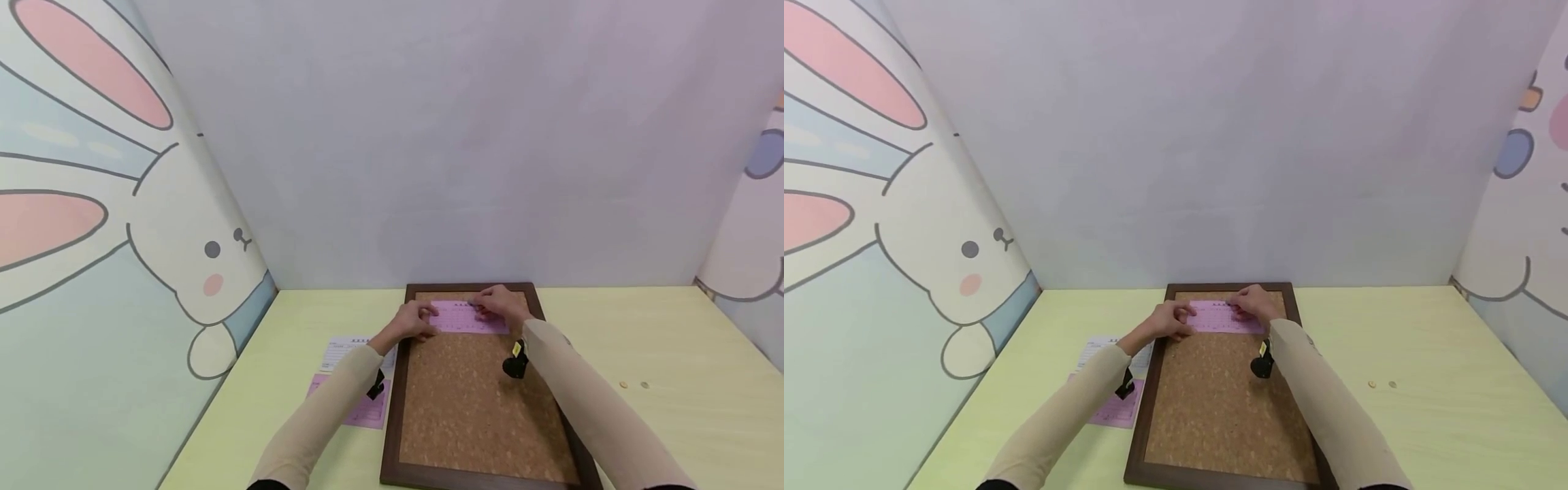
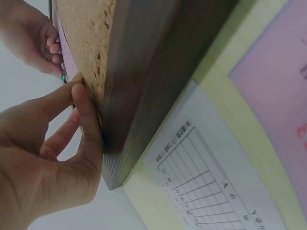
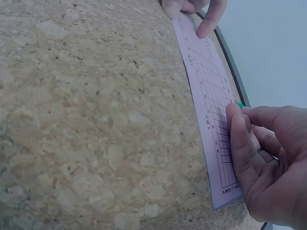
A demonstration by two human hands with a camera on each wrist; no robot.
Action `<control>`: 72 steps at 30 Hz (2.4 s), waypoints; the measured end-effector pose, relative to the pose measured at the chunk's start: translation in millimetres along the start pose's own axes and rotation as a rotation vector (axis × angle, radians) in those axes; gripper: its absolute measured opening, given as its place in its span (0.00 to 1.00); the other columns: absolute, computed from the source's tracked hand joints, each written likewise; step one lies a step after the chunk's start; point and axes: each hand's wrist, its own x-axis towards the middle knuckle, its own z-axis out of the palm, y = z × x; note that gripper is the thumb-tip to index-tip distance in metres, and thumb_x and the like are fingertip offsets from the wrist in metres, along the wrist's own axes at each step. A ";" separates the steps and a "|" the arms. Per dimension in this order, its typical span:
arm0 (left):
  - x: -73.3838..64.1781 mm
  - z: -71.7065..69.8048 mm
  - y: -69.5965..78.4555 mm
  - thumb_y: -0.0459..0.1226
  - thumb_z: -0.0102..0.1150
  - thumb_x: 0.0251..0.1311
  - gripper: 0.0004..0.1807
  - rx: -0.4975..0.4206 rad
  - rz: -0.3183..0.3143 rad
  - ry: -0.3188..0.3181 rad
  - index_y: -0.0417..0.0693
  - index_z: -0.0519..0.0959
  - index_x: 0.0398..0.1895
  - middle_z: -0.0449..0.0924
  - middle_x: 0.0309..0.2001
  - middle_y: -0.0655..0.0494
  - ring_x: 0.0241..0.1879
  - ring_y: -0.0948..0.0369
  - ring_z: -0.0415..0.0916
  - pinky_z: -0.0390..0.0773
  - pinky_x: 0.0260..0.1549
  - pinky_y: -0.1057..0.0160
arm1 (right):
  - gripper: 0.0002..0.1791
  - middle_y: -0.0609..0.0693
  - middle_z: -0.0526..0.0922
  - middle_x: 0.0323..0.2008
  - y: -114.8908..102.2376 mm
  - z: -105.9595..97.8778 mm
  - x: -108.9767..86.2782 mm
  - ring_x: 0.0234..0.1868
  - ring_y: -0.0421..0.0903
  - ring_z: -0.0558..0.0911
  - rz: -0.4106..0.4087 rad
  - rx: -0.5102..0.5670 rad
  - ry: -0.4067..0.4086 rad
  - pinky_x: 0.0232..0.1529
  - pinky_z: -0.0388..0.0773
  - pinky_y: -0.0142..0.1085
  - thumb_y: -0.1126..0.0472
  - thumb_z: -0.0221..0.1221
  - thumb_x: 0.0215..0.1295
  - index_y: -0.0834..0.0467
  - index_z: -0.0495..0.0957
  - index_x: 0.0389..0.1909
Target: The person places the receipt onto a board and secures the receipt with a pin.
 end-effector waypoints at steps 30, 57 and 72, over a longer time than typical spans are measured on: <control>0.2 5.8 -0.8 0.27 0.71 0.58 0.20 -0.023 0.014 -0.003 0.36 0.81 0.55 0.68 0.25 0.56 0.18 0.64 0.71 0.79 0.18 0.71 | 0.17 0.45 0.82 0.25 12.3 8.9 5.0 0.23 0.37 0.78 0.012 -0.123 0.112 0.26 0.78 0.27 0.54 0.61 0.70 0.66 0.84 0.45; 2.3 -8.1 -7.4 0.30 0.69 0.61 0.20 0.047 0.103 -0.047 0.36 0.80 0.57 0.69 0.24 0.57 0.19 0.65 0.71 0.79 0.21 0.72 | 0.14 0.49 0.81 0.25 -2.4 17.4 -2.5 0.24 0.40 0.76 -0.058 -0.244 0.140 0.25 0.74 0.28 0.58 0.57 0.72 0.64 0.84 0.47; -10.7 -14.9 -16.1 0.31 0.69 0.61 0.24 -0.126 0.046 -0.093 0.36 0.78 0.61 0.77 0.37 0.53 0.31 0.64 0.79 0.84 0.33 0.68 | 0.25 0.61 0.81 0.46 -11.4 7.3 -43.9 0.31 0.43 0.78 -0.065 -0.256 -0.021 0.29 0.77 0.29 0.59 0.54 0.74 0.67 0.72 0.67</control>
